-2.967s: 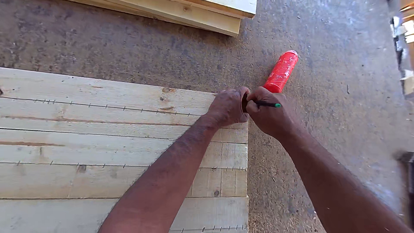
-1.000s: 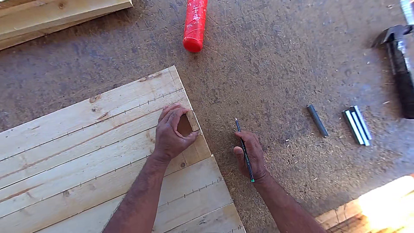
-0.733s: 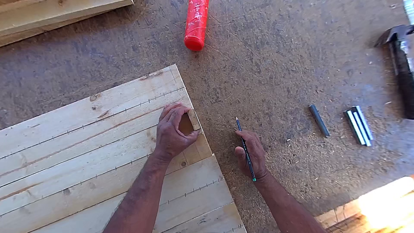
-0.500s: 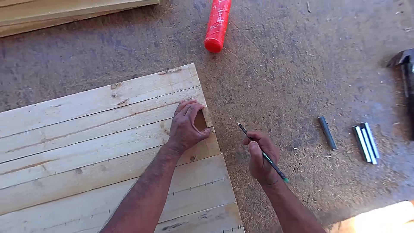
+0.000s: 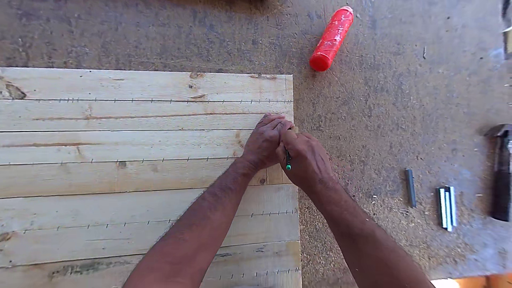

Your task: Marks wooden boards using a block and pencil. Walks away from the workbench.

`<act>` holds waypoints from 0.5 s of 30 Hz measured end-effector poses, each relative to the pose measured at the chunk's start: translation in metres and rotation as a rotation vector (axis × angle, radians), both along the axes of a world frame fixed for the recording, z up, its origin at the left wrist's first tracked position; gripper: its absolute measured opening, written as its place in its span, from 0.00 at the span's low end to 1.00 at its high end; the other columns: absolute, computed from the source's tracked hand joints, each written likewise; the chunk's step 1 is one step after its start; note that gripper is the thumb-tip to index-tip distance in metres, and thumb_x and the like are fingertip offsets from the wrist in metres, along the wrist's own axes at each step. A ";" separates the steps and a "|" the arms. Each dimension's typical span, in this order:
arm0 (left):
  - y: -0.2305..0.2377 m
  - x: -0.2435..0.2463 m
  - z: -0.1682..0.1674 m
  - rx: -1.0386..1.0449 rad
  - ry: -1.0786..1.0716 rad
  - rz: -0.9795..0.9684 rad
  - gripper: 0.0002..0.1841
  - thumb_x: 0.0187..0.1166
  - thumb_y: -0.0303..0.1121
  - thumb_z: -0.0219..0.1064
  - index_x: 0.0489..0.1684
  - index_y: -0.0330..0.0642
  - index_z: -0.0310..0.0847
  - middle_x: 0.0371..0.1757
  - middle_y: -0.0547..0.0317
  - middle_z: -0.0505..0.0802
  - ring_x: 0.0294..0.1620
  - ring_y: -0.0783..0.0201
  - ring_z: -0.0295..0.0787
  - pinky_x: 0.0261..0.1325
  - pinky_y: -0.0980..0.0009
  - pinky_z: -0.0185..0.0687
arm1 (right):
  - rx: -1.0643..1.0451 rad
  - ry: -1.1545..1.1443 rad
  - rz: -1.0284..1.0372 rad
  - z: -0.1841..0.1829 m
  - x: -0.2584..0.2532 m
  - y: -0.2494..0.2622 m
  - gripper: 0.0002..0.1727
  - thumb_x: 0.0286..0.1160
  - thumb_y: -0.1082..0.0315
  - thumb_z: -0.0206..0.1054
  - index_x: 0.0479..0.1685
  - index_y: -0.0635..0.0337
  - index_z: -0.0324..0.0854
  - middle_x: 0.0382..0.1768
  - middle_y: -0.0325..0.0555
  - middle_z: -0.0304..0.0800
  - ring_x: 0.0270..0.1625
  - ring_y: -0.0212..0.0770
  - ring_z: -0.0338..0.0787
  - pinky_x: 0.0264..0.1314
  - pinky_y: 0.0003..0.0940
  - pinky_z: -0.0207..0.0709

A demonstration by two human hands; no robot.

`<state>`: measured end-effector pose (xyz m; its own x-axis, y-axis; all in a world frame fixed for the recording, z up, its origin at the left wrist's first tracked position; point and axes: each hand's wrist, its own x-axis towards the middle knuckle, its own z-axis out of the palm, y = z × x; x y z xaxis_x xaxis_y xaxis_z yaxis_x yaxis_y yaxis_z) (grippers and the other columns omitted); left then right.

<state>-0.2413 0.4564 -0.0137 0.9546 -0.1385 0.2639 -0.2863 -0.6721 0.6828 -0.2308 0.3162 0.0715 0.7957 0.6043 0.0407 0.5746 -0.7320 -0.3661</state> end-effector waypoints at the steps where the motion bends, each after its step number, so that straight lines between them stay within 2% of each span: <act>1: 0.000 0.000 0.000 0.006 -0.002 -0.009 0.18 0.82 0.39 0.59 0.61 0.41 0.87 0.63 0.55 0.94 0.80 0.53 0.79 0.93 0.53 0.55 | -0.004 0.023 -0.027 0.003 -0.003 0.002 0.11 0.76 0.66 0.61 0.24 0.57 0.77 0.16 0.44 0.76 0.24 0.48 0.85 0.26 0.44 0.77; 2: 0.000 0.000 0.000 0.012 -0.003 -0.015 0.18 0.81 0.40 0.60 0.61 0.41 0.87 0.63 0.54 0.94 0.80 0.53 0.79 0.93 0.53 0.56 | -0.019 0.072 -0.072 0.007 -0.005 0.004 0.12 0.75 0.65 0.62 0.22 0.56 0.76 0.14 0.44 0.75 0.20 0.47 0.84 0.21 0.44 0.75; 5: -0.001 -0.001 0.002 0.026 0.013 -0.002 0.20 0.79 0.44 0.65 0.61 0.42 0.88 0.63 0.55 0.94 0.80 0.54 0.79 0.92 0.54 0.57 | 0.007 0.201 -0.195 0.016 -0.003 0.006 0.13 0.76 0.62 0.61 0.22 0.54 0.76 0.14 0.43 0.77 0.19 0.46 0.83 0.19 0.46 0.73; 9: -0.001 0.002 -0.002 0.060 0.019 0.004 0.33 0.58 0.51 0.78 0.63 0.43 0.86 0.65 0.56 0.93 0.81 0.53 0.78 0.93 0.53 0.55 | 0.394 0.159 -0.202 0.046 -0.017 -0.036 0.13 0.83 0.63 0.55 0.34 0.54 0.84 0.21 0.34 0.78 0.20 0.30 0.77 0.19 0.29 0.71; 11: -0.005 -0.013 0.009 -0.012 0.050 0.009 0.36 0.55 0.48 0.84 0.65 0.39 0.84 0.68 0.51 0.91 0.83 0.51 0.76 0.93 0.52 0.57 | 0.558 0.126 -0.227 0.057 -0.045 -0.077 0.17 0.89 0.59 0.52 0.41 0.58 0.84 0.25 0.35 0.82 0.24 0.29 0.80 0.23 0.28 0.76; 13: -0.016 -0.044 0.030 -0.112 0.079 -0.011 0.37 0.56 0.46 0.85 0.66 0.36 0.82 0.71 0.45 0.87 0.83 0.49 0.75 0.90 0.49 0.64 | 0.613 0.109 -0.305 0.043 -0.082 -0.120 0.20 0.92 0.53 0.50 0.46 0.54 0.84 0.29 0.34 0.84 0.28 0.28 0.82 0.28 0.28 0.80; 15: -0.033 -0.088 0.037 -0.149 0.137 -0.069 0.36 0.57 0.47 0.84 0.66 0.37 0.83 0.71 0.48 0.88 0.84 0.50 0.74 0.90 0.47 0.64 | 0.605 0.170 -0.412 0.013 -0.127 -0.154 0.22 0.93 0.47 0.49 0.47 0.50 0.84 0.30 0.32 0.85 0.29 0.28 0.83 0.30 0.28 0.82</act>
